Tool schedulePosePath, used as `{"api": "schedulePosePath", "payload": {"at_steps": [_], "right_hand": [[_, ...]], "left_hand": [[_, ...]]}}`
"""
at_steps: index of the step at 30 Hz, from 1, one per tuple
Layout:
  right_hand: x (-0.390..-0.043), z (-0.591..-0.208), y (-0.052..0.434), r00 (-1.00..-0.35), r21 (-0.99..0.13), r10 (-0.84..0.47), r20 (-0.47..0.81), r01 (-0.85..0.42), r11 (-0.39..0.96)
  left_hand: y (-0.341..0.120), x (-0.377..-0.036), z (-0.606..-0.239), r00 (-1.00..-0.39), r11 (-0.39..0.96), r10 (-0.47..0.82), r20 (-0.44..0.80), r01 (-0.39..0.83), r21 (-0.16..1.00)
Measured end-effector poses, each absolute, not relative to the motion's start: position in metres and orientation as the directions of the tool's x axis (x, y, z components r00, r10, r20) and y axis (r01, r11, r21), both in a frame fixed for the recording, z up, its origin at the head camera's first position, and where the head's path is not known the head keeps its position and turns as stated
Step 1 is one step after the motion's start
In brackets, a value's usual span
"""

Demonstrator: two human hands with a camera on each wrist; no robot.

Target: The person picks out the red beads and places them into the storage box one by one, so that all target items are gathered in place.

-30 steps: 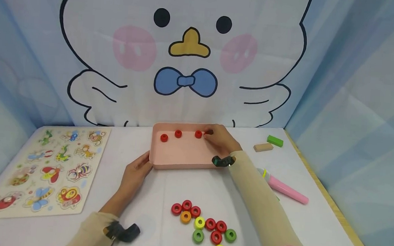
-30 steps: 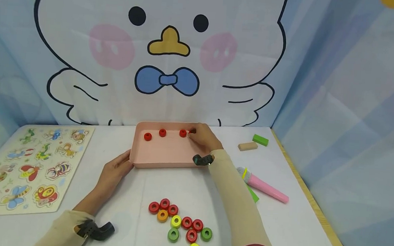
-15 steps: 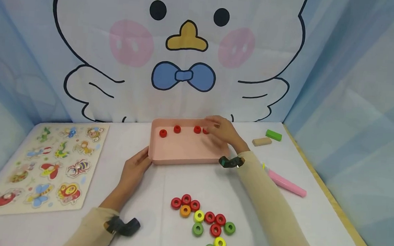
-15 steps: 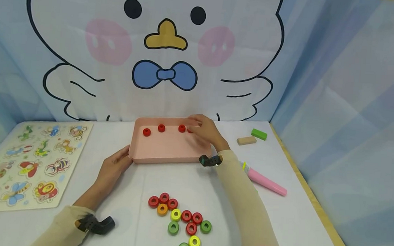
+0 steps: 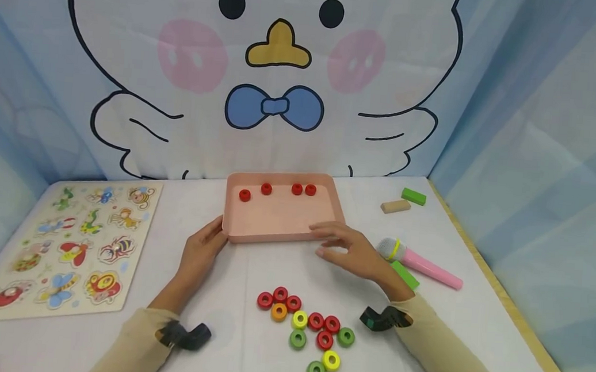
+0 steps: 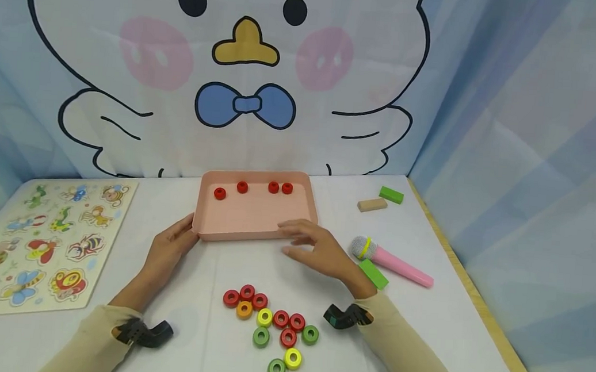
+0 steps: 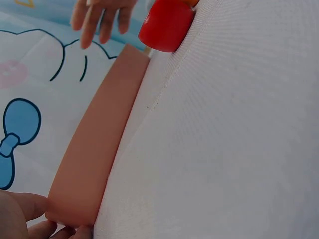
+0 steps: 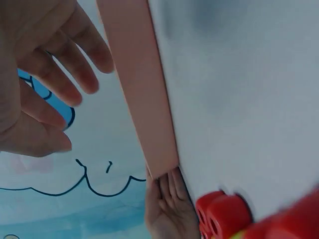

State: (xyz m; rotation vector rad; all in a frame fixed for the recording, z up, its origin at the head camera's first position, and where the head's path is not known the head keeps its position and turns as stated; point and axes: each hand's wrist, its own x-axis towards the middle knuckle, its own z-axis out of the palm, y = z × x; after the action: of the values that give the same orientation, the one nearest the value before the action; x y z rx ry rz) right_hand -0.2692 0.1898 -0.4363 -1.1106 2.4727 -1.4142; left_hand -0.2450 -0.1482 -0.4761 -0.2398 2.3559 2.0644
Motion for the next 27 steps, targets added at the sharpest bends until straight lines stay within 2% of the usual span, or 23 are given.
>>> {"api": "schedulePosePath", "payload": {"at_steps": [5, 14, 18, 27], "right_hand": [[-0.234, -0.441, 0.212, -0.685, -0.825, -0.72, 0.107, -0.465, 0.32], [-0.192, -0.45, 0.231, -0.593, -0.862, -0.805, 0.016, -0.416, 0.289], [-0.179, -0.454, 0.231, -0.566, -0.854, -0.824, 0.036, -0.446, 0.269], [-0.168, -0.461, 0.221, -0.602, -0.807, -0.782, 0.158, -0.535, 0.249]], "left_hand": [[-0.148, -0.244, -0.475, -0.987, 0.16, -0.121, -0.103, -0.122, 0.98], [-0.147, -0.243, -0.473, -0.986, 0.153, -0.123, -0.114, -0.132, 0.979], [-0.146, -0.243, -0.474, -0.984, 0.148, -0.128, -0.124, -0.142, 0.979], [-0.145, -0.245, -0.474, -0.985, 0.107, -0.121, -0.126, -0.139, 0.984]]}}
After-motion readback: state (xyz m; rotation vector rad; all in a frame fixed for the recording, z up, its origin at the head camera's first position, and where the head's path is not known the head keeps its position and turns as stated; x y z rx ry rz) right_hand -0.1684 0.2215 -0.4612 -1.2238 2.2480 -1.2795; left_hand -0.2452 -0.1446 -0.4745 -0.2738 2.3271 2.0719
